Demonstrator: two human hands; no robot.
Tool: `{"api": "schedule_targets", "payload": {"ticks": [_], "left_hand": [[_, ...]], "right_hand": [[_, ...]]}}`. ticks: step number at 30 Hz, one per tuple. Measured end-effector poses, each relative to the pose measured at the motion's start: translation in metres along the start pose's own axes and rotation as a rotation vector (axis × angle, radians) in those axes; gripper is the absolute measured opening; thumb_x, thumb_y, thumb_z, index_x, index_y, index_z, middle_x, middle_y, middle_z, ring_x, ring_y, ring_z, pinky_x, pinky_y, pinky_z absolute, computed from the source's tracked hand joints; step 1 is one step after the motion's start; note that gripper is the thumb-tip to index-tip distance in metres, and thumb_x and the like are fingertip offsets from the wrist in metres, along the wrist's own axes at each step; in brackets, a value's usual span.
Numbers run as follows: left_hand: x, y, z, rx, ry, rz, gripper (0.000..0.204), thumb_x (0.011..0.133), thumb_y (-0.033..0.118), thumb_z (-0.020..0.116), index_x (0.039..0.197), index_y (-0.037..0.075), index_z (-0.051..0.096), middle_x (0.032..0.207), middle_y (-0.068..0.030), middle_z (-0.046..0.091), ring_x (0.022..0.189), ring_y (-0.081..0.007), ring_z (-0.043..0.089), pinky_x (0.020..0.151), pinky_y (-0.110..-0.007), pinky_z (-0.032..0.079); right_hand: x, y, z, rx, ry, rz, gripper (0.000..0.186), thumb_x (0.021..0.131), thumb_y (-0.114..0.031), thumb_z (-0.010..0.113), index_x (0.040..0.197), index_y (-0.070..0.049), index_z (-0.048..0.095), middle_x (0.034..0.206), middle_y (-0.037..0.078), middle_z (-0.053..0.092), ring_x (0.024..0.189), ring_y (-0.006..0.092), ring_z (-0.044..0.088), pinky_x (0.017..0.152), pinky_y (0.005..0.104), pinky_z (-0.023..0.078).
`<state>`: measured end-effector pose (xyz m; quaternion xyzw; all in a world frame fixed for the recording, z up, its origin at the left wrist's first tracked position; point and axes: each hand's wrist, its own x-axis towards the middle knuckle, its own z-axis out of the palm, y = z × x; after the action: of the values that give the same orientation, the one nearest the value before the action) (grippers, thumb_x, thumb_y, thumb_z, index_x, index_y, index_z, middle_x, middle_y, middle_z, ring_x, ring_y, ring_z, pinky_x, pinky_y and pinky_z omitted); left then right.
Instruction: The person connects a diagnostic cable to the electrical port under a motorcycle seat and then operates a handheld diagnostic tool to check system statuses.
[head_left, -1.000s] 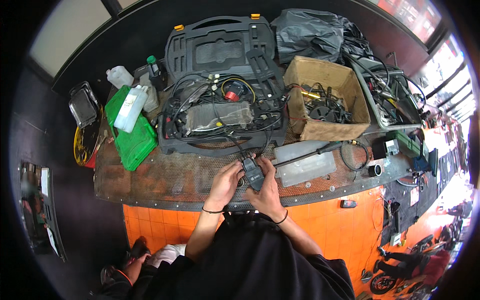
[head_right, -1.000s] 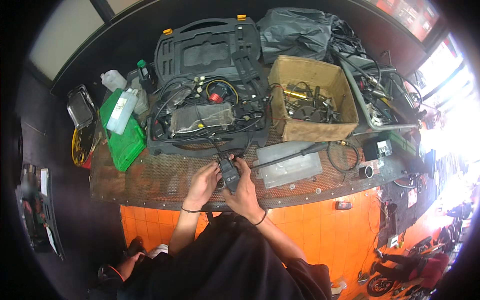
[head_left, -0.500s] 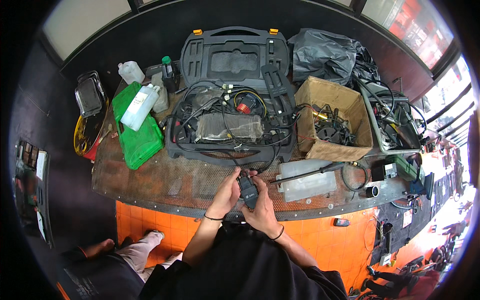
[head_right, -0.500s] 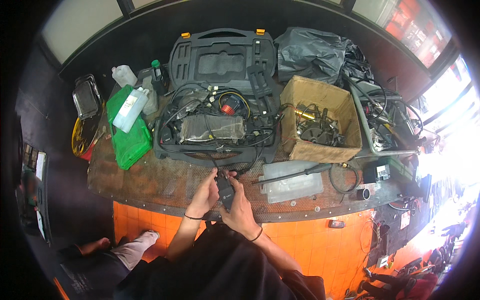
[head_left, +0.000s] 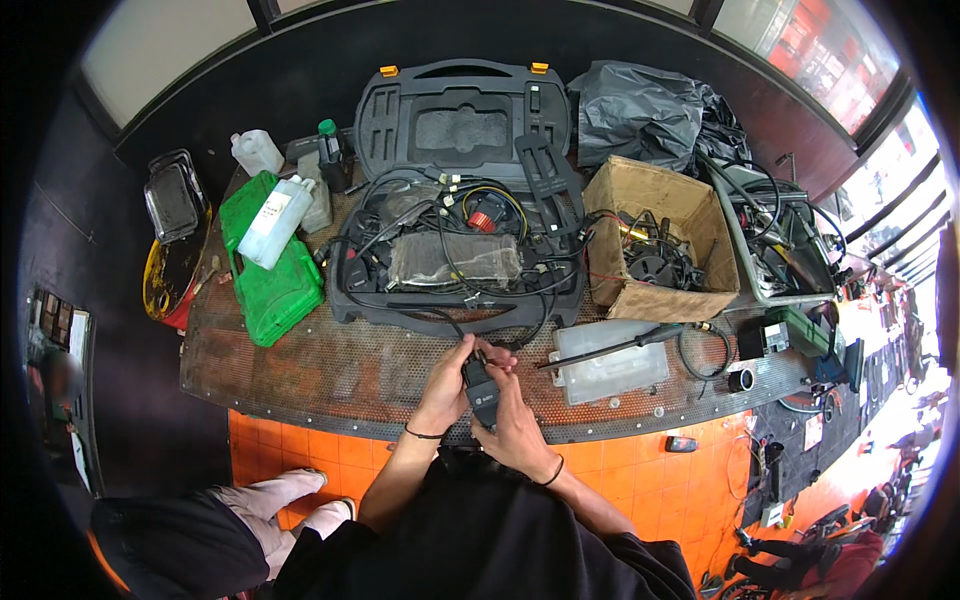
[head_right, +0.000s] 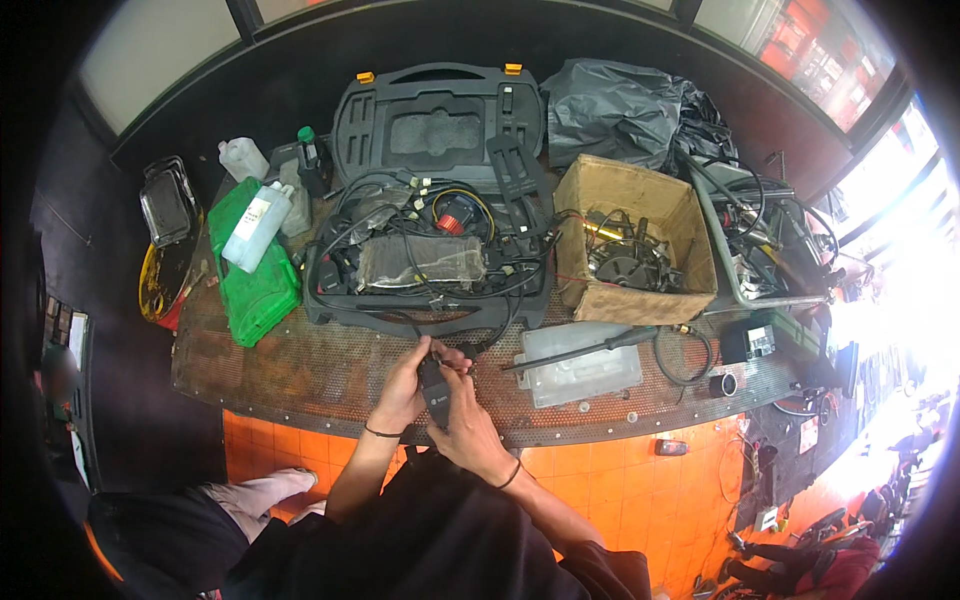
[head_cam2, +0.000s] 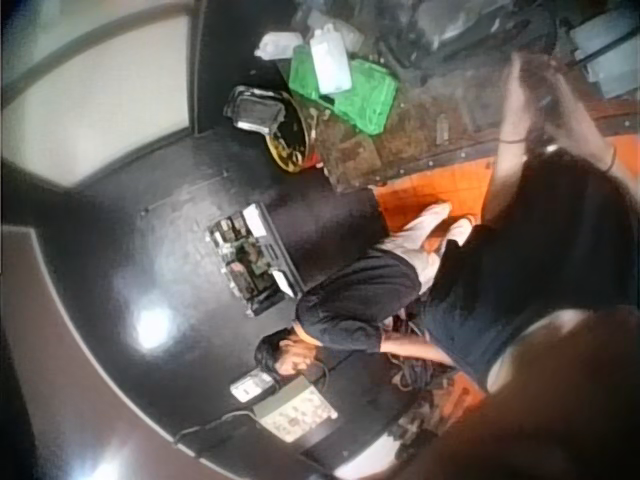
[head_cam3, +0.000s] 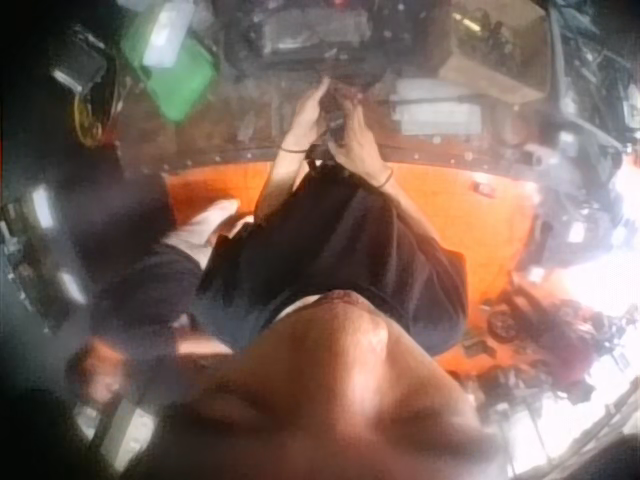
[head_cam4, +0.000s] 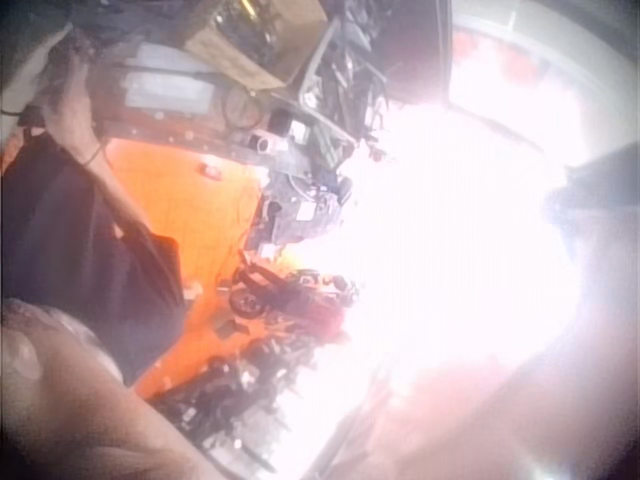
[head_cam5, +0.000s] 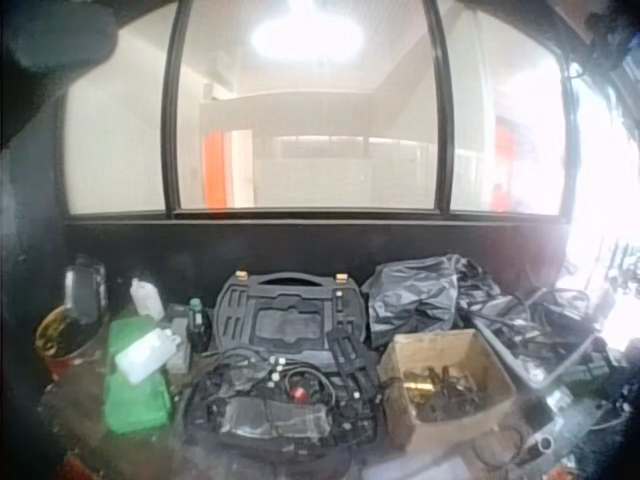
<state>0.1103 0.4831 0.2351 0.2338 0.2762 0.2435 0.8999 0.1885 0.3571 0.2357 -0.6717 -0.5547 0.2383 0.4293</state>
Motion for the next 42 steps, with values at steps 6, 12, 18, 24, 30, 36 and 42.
{"api": "schedule_targets", "payload": {"ticks": [6,12,18,24,30,36,42], "left_hand": [[0.004,0.006,-0.003,-0.031,0.094,0.095,0.035,0.108,0.032,0.040,0.088,0.007,0.054,0.077,-0.0080,0.059,0.080,-0.0274,0.065,0.082,-0.045,0.055],[0.022,0.089,-0.058,-0.007,0.350,0.459,0.046,0.108,0.037,0.040,0.073,0.008,0.050,0.062,-0.0066,0.054,0.058,-0.0206,0.056,0.070,-0.042,0.053],[-0.004,0.092,-0.052,0.400,0.186,0.348,0.037,0.106,0.034,0.045,0.099,0.001,0.058,0.068,-0.0070,0.060,0.051,-0.0158,0.055,0.049,-0.032,0.049],[-0.023,0.060,-0.069,0.207,0.220,0.295,0.033,0.106,0.030,0.046,0.112,-0.001,0.054,0.074,-0.0051,0.055,0.053,-0.0147,0.051,0.050,-0.032,0.046],[-0.052,0.055,-0.080,0.255,0.208,0.273,0.036,0.103,0.023,0.052,0.128,-0.002,0.048,0.080,-0.0083,0.059,0.053,-0.0159,0.056,0.048,-0.030,0.048],[-0.072,0.053,-0.072,0.266,0.186,0.421,0.055,0.103,0.021,0.053,0.149,0.002,0.029,0.101,-0.0180,0.064,0.058,-0.0177,0.061,0.054,-0.033,0.055],[-0.080,0.062,-0.083,0.247,-0.325,0.545,0.074,0.099,0.062,0.036,0.144,0.004,0.043,0.126,-0.0317,0.057,0.096,-0.0403,0.067,0.081,-0.049,0.057]], "right_hand": [[0.008,-0.020,-0.007,-0.028,-0.075,-0.014,0.092,0.078,-0.008,0.070,0.151,0.006,0.016,0.136,0.034,0.037,0.119,0.0523,0.049,0.088,0.0491,0.053],[-0.028,-0.044,-0.032,0.006,-0.367,-0.018,0.085,0.087,-0.014,0.068,0.152,0.005,0.017,0.128,0.033,0.042,0.106,0.0496,0.057,0.087,0.0490,0.053],[0.060,0.012,-0.062,-0.198,0.301,-0.202,0.081,0.082,-0.008,0.073,0.147,0.008,0.028,0.120,0.029,0.050,0.113,0.0470,0.052,0.101,0.0473,0.042],[0.215,0.070,-0.094,-0.747,0.545,-0.222,0.063,0.074,-0.014,0.072,0.130,0.008,0.052,0.128,0.024,0.050,0.110,0.0375,0.051,0.093,0.0453,0.043],[0.306,0.135,-0.060,-0.812,0.169,0.070,0.026,0.081,-0.018,0.070,0.101,-0.001,0.067,0.111,0.020,0.067,0.103,0.0382,0.066,0.088,0.0469,0.052],[0.330,0.153,-0.071,-0.851,0.034,0.185,0.027,0.083,-0.021,0.068,0.102,-0.002,0.071,0.105,0.024,0.070,0.099,0.0412,0.068,0.089,0.0476,0.054],[0.299,0.076,-0.111,-0.383,0.457,-0.022,0.025,0.088,-0.020,0.068,0.092,0.005,0.064,0.097,0.031,0.066,0.093,0.0471,0.065,0.079,0.0536,0.051]]}}
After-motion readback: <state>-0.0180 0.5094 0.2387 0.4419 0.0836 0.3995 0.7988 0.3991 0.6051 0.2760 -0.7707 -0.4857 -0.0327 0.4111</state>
